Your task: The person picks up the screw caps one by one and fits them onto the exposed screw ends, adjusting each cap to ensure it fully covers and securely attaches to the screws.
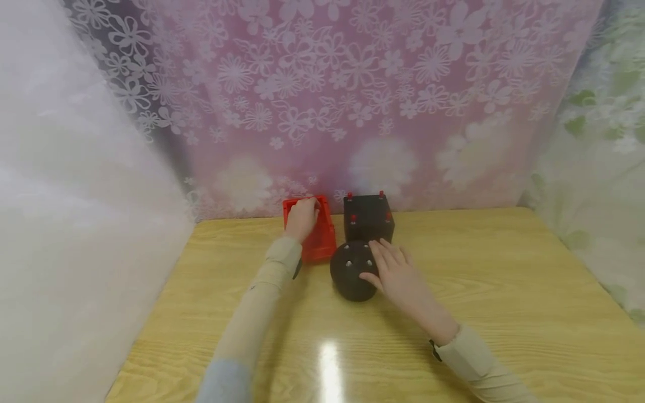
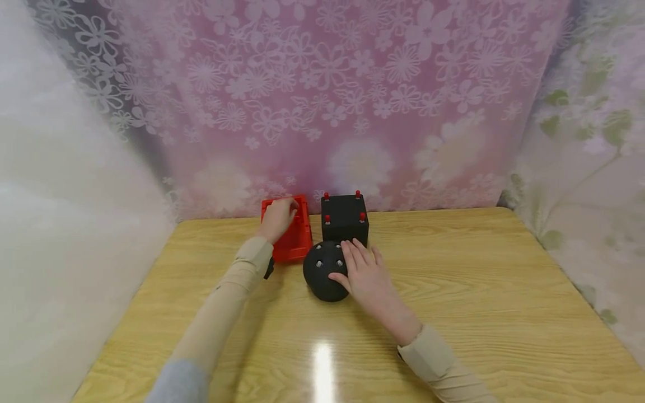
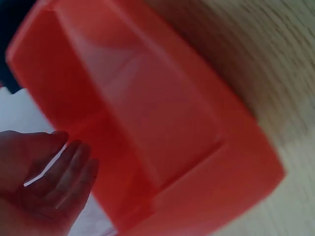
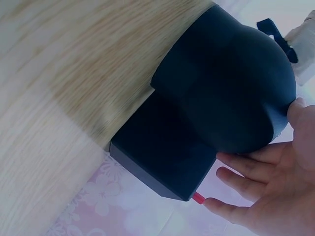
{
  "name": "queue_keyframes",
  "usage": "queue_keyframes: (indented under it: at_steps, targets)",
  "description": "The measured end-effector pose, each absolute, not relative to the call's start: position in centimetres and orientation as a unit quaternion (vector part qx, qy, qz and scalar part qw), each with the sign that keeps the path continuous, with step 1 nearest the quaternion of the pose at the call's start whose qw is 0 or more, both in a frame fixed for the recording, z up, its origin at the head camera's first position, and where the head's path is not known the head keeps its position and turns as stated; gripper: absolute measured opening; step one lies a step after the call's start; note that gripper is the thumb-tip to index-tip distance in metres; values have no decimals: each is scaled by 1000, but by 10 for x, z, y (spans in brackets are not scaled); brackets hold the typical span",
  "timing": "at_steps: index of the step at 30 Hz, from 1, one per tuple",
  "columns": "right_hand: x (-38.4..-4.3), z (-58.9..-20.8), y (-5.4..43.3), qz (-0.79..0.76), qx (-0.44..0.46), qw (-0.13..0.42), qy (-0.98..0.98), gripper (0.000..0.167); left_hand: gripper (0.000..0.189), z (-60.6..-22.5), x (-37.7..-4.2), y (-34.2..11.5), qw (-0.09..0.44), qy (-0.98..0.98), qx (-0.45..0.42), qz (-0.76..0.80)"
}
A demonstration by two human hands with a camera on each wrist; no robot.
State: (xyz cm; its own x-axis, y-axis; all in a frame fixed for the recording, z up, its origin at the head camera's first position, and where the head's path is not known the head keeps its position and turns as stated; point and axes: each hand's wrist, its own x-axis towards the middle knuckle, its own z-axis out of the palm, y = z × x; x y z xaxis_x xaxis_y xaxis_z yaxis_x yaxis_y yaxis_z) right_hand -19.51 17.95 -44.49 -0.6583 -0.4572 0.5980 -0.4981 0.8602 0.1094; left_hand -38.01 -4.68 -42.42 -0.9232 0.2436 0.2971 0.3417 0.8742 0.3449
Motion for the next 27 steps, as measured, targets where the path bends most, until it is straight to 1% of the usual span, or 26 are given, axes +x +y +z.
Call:
queue_keyframes:
  at_steps: [5, 12, 16, 22, 27]
  targets:
    - [-196, -448, 178, 49, 267, 334, -903, 88, 13, -443, -388, -46, 93, -971, -141, -170]
    - [-197, -450, 180, 53, 265, 333, -904, 88, 22, -460, -393, -46, 68, -978, -141, -135]
    - [-196, -448, 181, 50, 265, 331, -904, 87, 21, -466, -394, -46, 72, -979, -146, -121]
    - [-195, -447, 181, 53, 261, 329, -906, 88, 20, -468, -395, -44, 97, -976, -161, -108]
    - [-195, -447, 180, 55, 265, 335, -903, 87, 17, -467, -393, -41, 91, -977, -159, -113]
